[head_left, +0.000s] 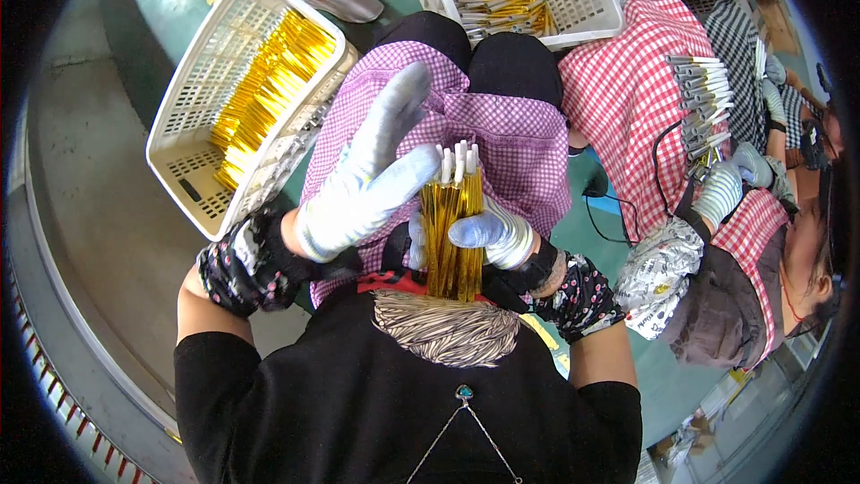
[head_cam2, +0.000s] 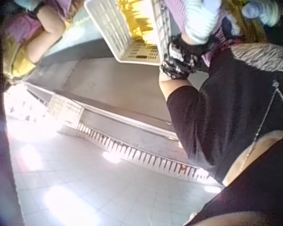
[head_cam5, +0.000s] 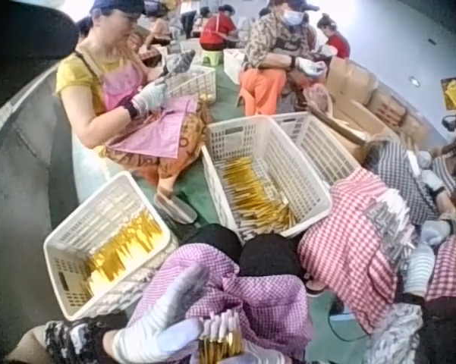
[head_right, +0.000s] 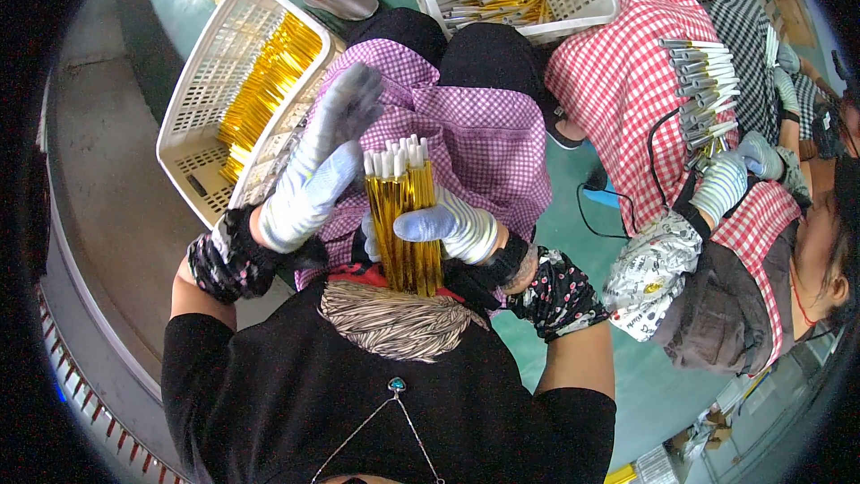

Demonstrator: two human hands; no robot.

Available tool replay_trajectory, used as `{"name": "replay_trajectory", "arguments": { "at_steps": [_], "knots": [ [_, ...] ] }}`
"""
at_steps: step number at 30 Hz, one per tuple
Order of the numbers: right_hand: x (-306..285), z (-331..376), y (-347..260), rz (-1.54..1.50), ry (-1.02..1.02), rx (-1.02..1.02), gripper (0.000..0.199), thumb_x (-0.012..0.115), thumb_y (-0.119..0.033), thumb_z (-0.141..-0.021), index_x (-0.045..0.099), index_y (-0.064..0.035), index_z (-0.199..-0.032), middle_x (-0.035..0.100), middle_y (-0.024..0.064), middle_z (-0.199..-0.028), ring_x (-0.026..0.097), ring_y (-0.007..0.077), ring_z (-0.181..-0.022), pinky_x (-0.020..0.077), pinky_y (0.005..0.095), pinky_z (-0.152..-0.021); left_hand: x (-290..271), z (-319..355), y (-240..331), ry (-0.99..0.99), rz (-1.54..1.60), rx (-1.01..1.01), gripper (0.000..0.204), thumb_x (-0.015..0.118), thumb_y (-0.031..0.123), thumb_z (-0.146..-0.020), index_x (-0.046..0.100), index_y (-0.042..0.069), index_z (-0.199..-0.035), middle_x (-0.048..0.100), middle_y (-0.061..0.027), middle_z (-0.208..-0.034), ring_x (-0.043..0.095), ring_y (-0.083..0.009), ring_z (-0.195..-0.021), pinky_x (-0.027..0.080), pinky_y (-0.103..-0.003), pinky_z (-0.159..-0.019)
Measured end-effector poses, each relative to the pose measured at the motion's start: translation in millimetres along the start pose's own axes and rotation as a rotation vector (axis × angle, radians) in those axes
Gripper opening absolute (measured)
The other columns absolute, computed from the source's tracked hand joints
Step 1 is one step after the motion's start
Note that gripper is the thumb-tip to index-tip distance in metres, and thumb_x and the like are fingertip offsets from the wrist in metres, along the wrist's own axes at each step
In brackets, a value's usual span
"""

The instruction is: Sorting and arranging small gold-colored cylindrical components into bundles.

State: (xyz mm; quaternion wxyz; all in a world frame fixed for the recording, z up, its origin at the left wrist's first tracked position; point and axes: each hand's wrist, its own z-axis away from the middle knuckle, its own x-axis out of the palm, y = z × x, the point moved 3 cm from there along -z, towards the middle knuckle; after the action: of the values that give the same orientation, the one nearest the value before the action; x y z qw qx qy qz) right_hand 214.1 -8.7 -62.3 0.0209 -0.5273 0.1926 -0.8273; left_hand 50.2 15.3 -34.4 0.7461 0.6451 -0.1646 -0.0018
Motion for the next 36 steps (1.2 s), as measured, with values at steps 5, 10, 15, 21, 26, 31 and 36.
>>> {"name": "replay_trajectory", "arguments": {
  "at_steps": [5,10,15,21,26,31,36],
  "knots": [
    [-4.7,-4.3,2.1,-0.09,0.075,-0.055,0.071,0.081,-0.035,-0.073,0.049,-0.0052,-0.129,0.064,0.0082,-0.103,0.065,0.0224,-0.092,0.0528,0.0363,-0.086,8.8,44.9,-16.5,0.007,0.344,-0.416,0.11,0.077,0.029,-0.084,-0.003,0.003,-0.154,0.013,-0.0198,-0.159,0.011,-0.0294,-0.148,0.016,-0.039,-0.118],
    [-7.4,-16.7,-2.2,0.009,0.343,-0.284,0.069,0.073,-0.022,-0.084,0.04,-0.0089,-0.143,0.053,0.0028,-0.13,0.051,0.0168,-0.121,0.0409,0.0356,-0.104,22.5,27.9,-5.2,-0.069,0.412,-0.479,0.107,0.079,0.013,-0.082,0.001,0.007,-0.155,0.034,-0.0098,-0.151,0.034,-0.018,-0.137,0.031,-0.033,-0.111],
    [3.9,-30.7,-16.0,0.025,0.418,-0.41,0.061,0.065,-0.018,-0.091,0.038,-0.0096,-0.145,0.051,0.0023,-0.134,0.047,0.0161,-0.127,0.0377,0.036,-0.107,15.3,1.2,-12.1,-0.127,0.287,-0.243,0.104,0.081,0.011,-0.078,0.009,0.006,-0.154,0.041,-0.0082,-0.146,0.039,-0.0164,-0.133,0.032,-0.033,-0.111],
    [13.5,-48.9,-27.2,-0.048,0.517,-0.549,0.051,0.055,-0.039,-0.098,0.047,-0.0073,-0.138,0.057,0.0041,-0.127,0.058,0.0172,-0.114,0.0455,0.0352,-0.099,6.2,-13.4,-11.5,-0.094,0.407,-0.013,0.089,0.074,0.002,-0.081,0.018,0.006,-0.151,0.043,-0.0067,-0.143,0.041,-0.0163,-0.131,0.034,-0.033,-0.109],
    [34.0,-51.4,-40.7,-0.058,0.547,-0.71,0.052,0.052,-0.044,-0.098,0.047,-0.0112,-0.139,0.056,0.0013,-0.128,0.055,0.0131,-0.112,0.0446,0.0326,-0.097,4.0,-20.7,-2.9,-0.168,0.6,0.003,0.064,0.073,0.008,-0.082,0.041,0.005,-0.138,0.059,-0.0038,-0.119,0.052,-0.016,-0.118,0.044,-0.03,-0.101],
    [41.3,-55.5,-52.0,0.481,0.604,-0.702,0.061,0.042,-0.051,-0.1,0.043,-0.0073,-0.143,0.053,0.0067,-0.135,0.053,0.019,-0.121,0.0417,0.0341,-0.103,-27.4,-1.9,11.3,-0.023,0.488,0.101,0.064,0.074,0.008,-0.082,0.042,0.005,-0.137,0.059,-0.0038,-0.122,0.052,-0.0158,-0.118,0.044,-0.031,-0.101],
    [34.1,-79.8,-57.9,0.786,0.611,-0.642,0.068,0.039,-0.056,-0.1,0.038,-0.0053,-0.146,0.05,0.008,-0.139,0.052,0.0211,-0.124,0.0407,0.0354,-0.105,-43.4,-1.3,7.3,0.016,0.427,0.158,0.064,0.075,0.009,-0.081,0.044,0.005,-0.137,0.058,-0.0038,-0.124,0.051,-0.0156,-0.12,0.043,-0.031,-0.101]
  ]
}}
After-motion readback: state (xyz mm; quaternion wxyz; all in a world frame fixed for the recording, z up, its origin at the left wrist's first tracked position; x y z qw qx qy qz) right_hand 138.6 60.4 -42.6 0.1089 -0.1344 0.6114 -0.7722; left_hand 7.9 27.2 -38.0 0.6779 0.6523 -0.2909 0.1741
